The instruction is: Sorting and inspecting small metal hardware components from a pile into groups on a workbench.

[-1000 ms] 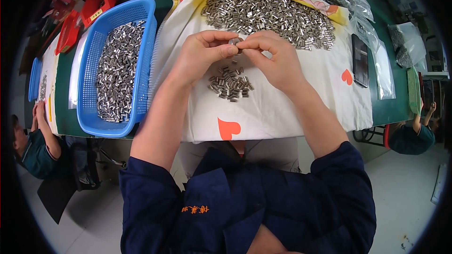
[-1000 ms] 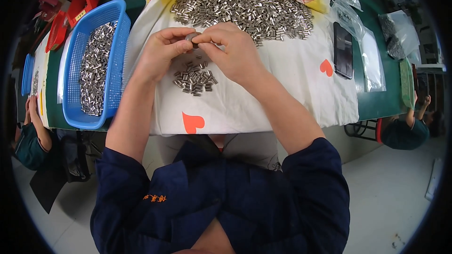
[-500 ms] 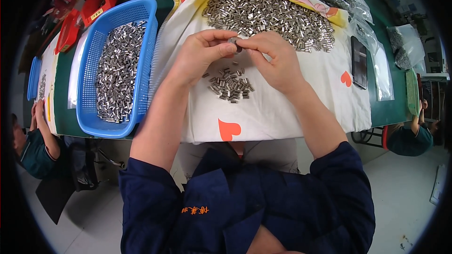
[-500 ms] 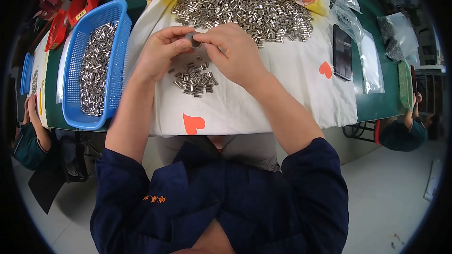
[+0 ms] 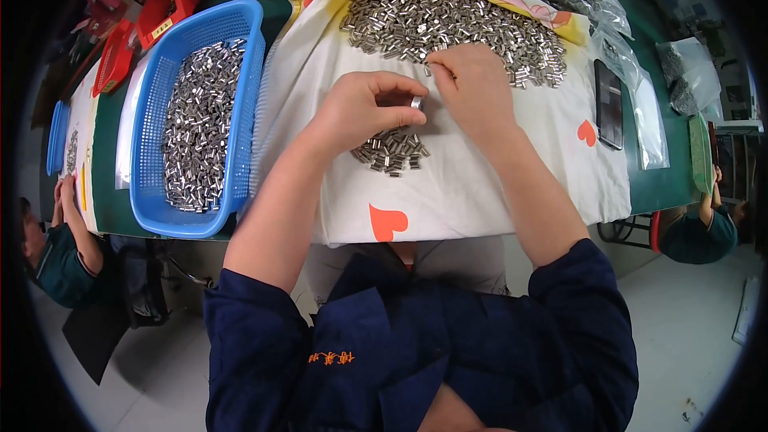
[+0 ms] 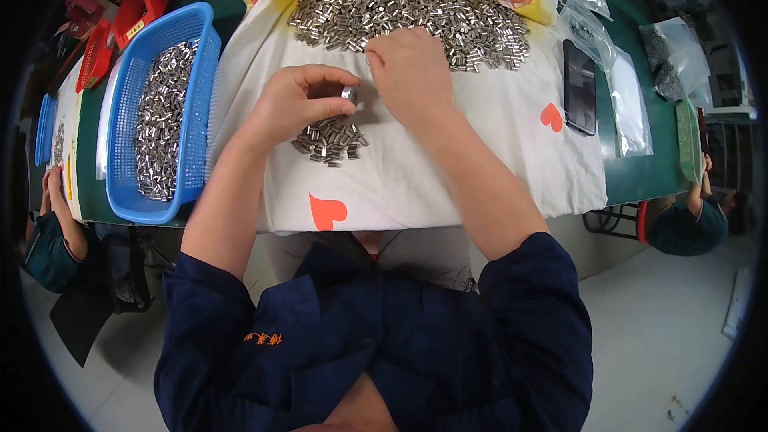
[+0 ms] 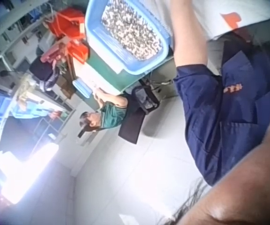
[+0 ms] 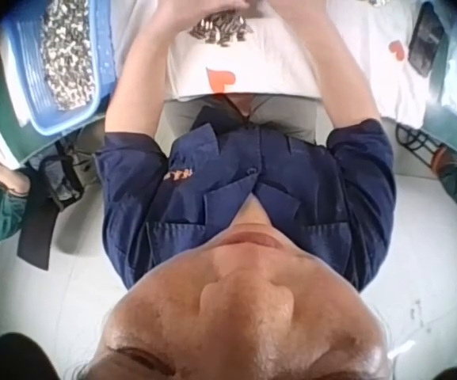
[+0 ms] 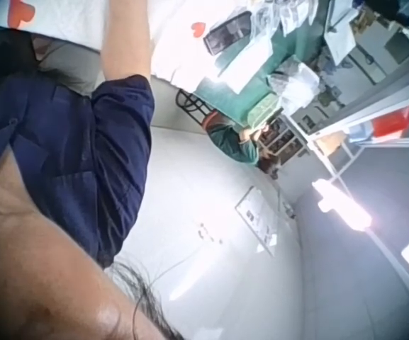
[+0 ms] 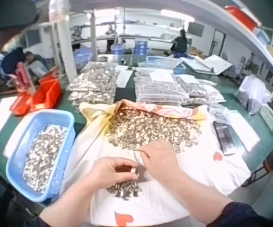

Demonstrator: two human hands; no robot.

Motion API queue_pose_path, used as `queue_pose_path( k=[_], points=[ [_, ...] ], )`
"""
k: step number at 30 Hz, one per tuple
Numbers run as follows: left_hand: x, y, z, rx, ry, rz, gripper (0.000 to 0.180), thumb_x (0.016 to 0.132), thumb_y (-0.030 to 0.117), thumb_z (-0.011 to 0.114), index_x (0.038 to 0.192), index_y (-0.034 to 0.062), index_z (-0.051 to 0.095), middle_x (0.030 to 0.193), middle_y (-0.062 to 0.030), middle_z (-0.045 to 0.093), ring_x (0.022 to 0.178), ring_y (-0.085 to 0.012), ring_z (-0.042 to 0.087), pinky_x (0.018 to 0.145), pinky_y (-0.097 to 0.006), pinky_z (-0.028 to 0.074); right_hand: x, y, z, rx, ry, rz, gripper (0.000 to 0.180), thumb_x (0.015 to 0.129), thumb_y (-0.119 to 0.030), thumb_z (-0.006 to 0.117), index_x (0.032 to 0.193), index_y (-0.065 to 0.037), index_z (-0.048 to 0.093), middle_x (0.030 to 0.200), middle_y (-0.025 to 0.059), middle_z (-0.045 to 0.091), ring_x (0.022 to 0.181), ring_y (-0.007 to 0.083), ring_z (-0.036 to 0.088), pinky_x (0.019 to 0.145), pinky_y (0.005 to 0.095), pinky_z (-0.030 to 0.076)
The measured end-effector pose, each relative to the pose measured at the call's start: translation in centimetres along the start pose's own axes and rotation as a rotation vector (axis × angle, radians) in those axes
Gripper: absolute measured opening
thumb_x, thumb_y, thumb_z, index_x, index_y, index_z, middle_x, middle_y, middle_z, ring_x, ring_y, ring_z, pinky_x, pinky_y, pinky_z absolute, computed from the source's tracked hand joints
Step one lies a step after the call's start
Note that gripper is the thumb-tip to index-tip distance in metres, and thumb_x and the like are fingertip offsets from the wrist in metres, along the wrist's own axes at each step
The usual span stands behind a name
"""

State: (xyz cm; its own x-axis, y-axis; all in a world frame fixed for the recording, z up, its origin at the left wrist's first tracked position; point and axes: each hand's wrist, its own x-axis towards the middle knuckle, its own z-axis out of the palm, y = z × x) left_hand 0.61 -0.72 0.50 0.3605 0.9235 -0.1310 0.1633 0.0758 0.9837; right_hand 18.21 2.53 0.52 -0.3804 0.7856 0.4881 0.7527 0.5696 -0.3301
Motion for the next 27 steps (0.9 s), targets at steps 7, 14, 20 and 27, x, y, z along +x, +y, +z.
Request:
queue_pose_path(
  k=[7, 14, 20, 27],
  points=[
    [-1.0, 0.7, -0.8, -0.012, -0.168, -0.002, 0.026, 0.069, 0.005, 0.069, 0.094, 0.0007, 0.062, 0.078, -0.0010, 0.061, 0.069, -0.0053, 0.054, 0.065, -0.019, 0.045, -0.3, -0.7, 0.8, -0.103, -0.093, 0.017, 0.008, 0.070, -0.012, 0.058, 0.075, -0.007, 0.062, 0.075, 0.0078, 0.060, 0.073, 0.0260, 0.053, 0.069, 0.0361, 0.041],
    [-0.1, -0.1, -1.4, -0.383, 0.032, -0.003, 0.028, 0.072, 0.001, 0.065, 0.099, -0.0021, 0.058, 0.085, -0.0056, 0.062, 0.076, -0.0096, 0.058, 0.070, -0.021, 0.047, -0.3, -1.1, -0.6, 0.227, -0.085, 0.090, 0.009, 0.070, -0.006, 0.058, 0.078, -0.005, 0.061, 0.076, 0.0057, 0.060, 0.074, 0.0181, 0.055, 0.069, 0.0288, 0.043],
    [0.1, -0.4, -1.5, -0.402, 0.022, 0.035, 0.032, 0.072, 0.001, 0.065, 0.102, -0.0030, 0.055, 0.088, -0.0082, 0.062, 0.080, -0.0116, 0.059, 0.074, -0.022, 0.046, -0.3, -2.4, -1.8, 0.810, -0.207, 0.273, 0.010, 0.070, -0.003, 0.058, 0.080, -0.002, 0.059, 0.074, 0.0020, 0.058, 0.071, 0.0089, 0.053, 0.066, 0.0218, 0.042],
    [0.0, -0.4, -1.4, -0.282, 0.049, 0.048, 0.028, 0.071, 0.002, 0.066, 0.098, -0.0044, 0.058, 0.085, -0.0081, 0.063, 0.078, -0.0109, 0.059, 0.072, -0.021, 0.047, -0.6, -2.7, -1.3, 0.386, -0.027, -0.044, 0.009, 0.066, -0.008, 0.061, 0.074, -0.004, 0.060, 0.072, 0.0062, 0.059, 0.069, 0.0177, 0.057, 0.063, 0.0282, 0.046]
  ],
)
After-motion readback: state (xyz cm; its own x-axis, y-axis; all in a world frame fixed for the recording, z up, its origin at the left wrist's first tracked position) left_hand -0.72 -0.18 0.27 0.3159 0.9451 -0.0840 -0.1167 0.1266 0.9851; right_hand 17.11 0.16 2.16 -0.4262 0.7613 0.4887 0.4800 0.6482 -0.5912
